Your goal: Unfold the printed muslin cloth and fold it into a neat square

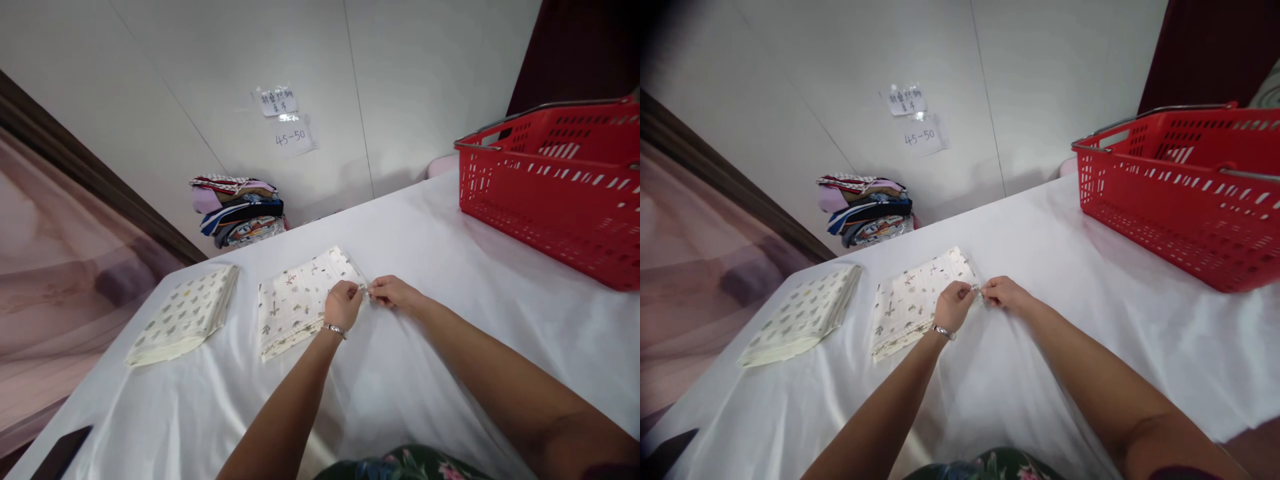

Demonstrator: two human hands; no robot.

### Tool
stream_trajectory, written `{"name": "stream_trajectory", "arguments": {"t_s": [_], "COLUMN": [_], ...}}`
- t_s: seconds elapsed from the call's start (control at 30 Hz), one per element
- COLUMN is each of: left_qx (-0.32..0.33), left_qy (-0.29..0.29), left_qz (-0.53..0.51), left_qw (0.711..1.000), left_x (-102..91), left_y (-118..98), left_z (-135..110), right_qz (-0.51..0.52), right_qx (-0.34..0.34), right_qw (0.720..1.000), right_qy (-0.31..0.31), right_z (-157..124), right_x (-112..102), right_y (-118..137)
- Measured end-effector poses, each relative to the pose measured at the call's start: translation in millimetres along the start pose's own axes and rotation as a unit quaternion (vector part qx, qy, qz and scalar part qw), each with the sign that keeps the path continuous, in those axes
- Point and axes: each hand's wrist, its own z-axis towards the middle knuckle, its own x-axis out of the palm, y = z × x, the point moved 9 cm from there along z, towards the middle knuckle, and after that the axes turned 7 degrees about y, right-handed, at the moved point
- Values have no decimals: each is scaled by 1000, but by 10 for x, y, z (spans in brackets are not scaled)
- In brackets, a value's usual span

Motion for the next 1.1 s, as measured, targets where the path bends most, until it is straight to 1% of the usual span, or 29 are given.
{"name": "stream_trajectory", "arguments": {"t_s": [0.1, 0.17, 0.2, 0.27, 0.37, 0.43, 0.5, 0.6, 0.7, 0.77, 0.93, 1.1], "left_qx": [85, 120, 127, 126, 98, 74, 64, 81, 93, 95, 100, 98], "left_qy": [-23, -28, -29, -29, -27, -31, -42, -52, -42, -30, 3, 18], "left_qz": [77, 111, 120, 129, 126, 110, 96, 109, 146, 179, 251, 272], "left_qw": [993, 986, 984, 983, 987, 991, 992, 989, 984, 979, 963, 957], "left_x": [15, 36, 43, 46, 29, -2, -45, -82, -67, -36, 59, 98], "left_y": [-159, -227, -243, -247, -192, -136, -110, -160, -224, -251, -276, -282], "left_z": [-61, -111, -132, -153, -134, -103, -83, -88, -112, -122, -119, -111], "right_qz": [3, 7, 9, 11, 14, -4, -32, -66, -89, -103, -119, -101], "right_qx": [-1, -1, 0, 0, -9, -18, -20, 2, 26, 29, -8, -28], "right_qw": [1000, 1000, 1000, 1000, 1000, 1000, 999, 996, 994, 993, 991, 993], "right_qy": [-4, -10, -13, -16, -14, -19, -37, -59, -56, -56, -65, -55], "right_z": [-10, -18, -22, -27, -28, -30, -39, -57, -58, -46, -1, 6], "right_x": [5, 6, 7, 12, 19, -7, -65, -133, -117, -94, -79, -78], "right_y": [19, 32, 37, 47, 71, 99, 123, 115, 63, 27, 2, 35]}}
